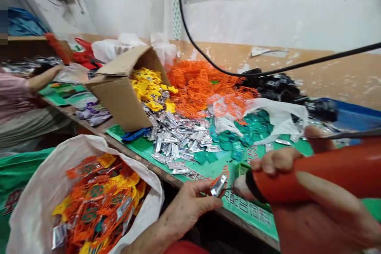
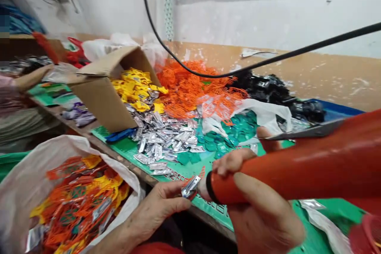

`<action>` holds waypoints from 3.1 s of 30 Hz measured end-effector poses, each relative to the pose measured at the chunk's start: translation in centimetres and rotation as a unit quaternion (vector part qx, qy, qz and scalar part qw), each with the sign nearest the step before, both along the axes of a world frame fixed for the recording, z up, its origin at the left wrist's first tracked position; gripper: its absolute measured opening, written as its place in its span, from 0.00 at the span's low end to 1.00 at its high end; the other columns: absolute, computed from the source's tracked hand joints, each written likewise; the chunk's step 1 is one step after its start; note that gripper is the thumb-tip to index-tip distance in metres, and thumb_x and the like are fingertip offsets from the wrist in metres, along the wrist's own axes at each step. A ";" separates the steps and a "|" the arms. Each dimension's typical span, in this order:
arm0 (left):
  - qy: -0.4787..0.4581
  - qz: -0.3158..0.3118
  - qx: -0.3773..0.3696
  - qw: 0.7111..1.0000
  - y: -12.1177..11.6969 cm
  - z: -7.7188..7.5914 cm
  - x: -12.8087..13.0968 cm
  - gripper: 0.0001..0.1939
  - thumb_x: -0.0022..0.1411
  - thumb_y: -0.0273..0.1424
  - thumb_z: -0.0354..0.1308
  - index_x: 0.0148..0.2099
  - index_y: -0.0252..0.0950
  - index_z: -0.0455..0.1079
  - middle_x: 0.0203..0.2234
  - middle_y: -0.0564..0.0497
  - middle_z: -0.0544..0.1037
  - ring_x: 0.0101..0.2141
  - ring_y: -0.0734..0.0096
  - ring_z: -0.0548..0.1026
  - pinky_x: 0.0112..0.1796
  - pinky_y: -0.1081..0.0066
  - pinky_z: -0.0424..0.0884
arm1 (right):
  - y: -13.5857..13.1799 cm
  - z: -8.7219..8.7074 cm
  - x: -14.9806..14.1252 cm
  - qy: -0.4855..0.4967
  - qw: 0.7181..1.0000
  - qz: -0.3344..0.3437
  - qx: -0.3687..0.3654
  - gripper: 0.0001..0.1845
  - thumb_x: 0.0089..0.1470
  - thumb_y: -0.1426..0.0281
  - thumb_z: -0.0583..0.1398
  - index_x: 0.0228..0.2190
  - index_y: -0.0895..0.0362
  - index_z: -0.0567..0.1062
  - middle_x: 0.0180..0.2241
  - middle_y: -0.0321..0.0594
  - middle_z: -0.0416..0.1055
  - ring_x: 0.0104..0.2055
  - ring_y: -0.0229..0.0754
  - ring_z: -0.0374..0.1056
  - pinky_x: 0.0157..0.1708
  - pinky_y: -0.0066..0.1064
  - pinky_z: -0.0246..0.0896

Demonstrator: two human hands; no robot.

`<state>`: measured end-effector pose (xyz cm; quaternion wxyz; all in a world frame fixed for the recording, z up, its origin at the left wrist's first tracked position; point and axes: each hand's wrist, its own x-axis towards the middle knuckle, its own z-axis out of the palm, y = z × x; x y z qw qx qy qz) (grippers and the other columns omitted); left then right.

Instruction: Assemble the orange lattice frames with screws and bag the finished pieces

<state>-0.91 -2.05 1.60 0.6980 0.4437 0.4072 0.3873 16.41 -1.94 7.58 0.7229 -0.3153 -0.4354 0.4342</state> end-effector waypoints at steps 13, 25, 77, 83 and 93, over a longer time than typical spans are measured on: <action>0.029 -0.004 0.015 0.999 0.5 -1.2 0.7 0.08 0.53 0.29 0.61 0.36 0.35 0.79 0.28 0.53 0.78 0.41 0.60 0.72 0.48 0.64 0.61 | 1.0 -0.1 -1.0 0.060 0.998 0.030 0.003 0.29 0.47 0.73 0.63 0.52 0.48 0.67 0.26 0.33 0.69 0.29 0.38 0.67 0.36 0.37 0.68; 0.019 -0.011 0.012 1.000 0.1 -0.7 1.1 0.07 0.52 0.28 0.60 0.34 0.35 0.79 0.27 0.54 0.77 0.41 0.60 0.72 0.49 0.64 0.60 | 1.1 -0.3 -1.1 0.067 0.997 0.031 -0.011 0.18 0.47 0.74 0.62 0.42 0.48 0.72 0.26 0.33 0.69 0.29 0.37 0.67 0.36 0.37 0.69; 0.043 0.011 -0.043 0.998 -0.5 -0.6 2.4 0.12 0.43 0.36 0.67 0.31 0.33 0.80 0.23 0.53 0.76 0.29 0.67 0.69 0.37 0.68 0.63 | -0.6 -0.3 -0.8 0.031 0.999 0.018 0.017 0.28 0.45 0.75 0.63 0.48 0.47 0.68 0.24 0.31 0.69 0.26 0.37 0.65 0.32 0.36 0.67; 0.019 0.036 -0.077 0.996 -0.6 -0.9 2.4 0.13 0.41 0.33 0.69 0.31 0.32 0.80 0.23 0.53 0.77 0.29 0.70 0.69 0.36 0.69 0.62 | -0.5 0.1 -0.3 0.030 0.999 0.013 0.025 0.27 0.45 0.76 0.61 0.49 0.48 0.69 0.24 0.33 0.68 0.27 0.38 0.65 0.33 0.38 0.66; 0.345 0.158 0.511 0.771 -1.5 -1.9 1.2 0.05 0.57 0.22 0.58 0.32 0.34 0.74 0.32 0.48 0.83 0.32 0.65 0.76 0.35 0.65 0.69 | 1.0 -0.1 1.4 0.002 0.993 -0.116 0.005 0.20 0.41 0.76 0.62 0.40 0.54 0.73 0.22 0.32 0.69 0.25 0.39 0.66 0.30 0.36 0.65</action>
